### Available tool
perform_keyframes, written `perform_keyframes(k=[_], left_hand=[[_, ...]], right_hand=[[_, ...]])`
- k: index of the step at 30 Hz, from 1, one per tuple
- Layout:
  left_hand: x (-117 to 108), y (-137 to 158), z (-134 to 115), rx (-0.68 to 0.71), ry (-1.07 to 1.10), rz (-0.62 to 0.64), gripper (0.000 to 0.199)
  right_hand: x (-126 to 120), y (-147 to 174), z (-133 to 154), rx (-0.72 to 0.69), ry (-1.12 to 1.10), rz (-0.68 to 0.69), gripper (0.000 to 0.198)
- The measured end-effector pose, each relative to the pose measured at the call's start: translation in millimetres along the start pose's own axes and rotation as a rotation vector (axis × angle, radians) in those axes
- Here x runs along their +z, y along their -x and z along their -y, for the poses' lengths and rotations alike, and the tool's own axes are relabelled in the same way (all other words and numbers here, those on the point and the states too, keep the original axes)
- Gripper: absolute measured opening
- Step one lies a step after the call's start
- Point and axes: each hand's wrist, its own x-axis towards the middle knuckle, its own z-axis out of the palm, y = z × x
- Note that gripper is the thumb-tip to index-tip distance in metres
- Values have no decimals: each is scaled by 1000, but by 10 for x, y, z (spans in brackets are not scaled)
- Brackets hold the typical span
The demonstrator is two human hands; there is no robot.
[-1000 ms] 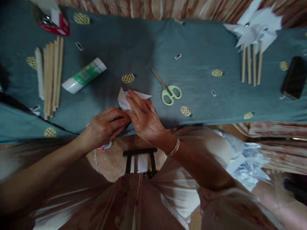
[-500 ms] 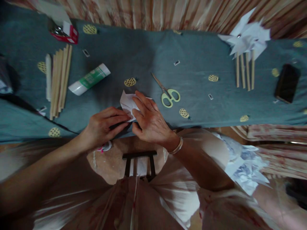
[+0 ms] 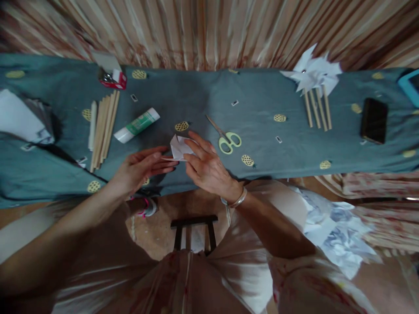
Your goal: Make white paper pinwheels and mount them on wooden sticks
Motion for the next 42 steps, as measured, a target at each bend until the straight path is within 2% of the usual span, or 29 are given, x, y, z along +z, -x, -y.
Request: perform_keyframes(k=[3,6,11,17,22,28,31,34,38,42], left_hand=[[52,4,10,-88,199,85,38],[73,-33,8,-89,305,105,32],[108,-105,-9,26,216,63,34],[136,-163,-19,113,158,37,34],[141,-179,-68,130,131,36,34],[166,-208,-139,184,170,-58,38],[178,-239,-171,266,122,-70,38],[183,-277,-181,333,44,-70,37],[182,-307,-174,334,-56,-79,39],[184,-316,-166,330,-101,-78,42]], right_hand=[[22,-24,15,-36,3,-31,24],[66,-43,48,-87,42,-37,26],[87,-85,113,-71,48,-44,33],[69,-147,165,-62,-38,-150,44],[-8,-216,196,65,-68,-89,42],[-182,-362,47,102,-131,-295,46],[-220,-470,-64,218,-279,-356,41],[-216,-572,-134,342,-501,-349,32],[-208,-644,-166,496,-714,-294,24],[-204,-652,-188,580,-846,-258,22]])
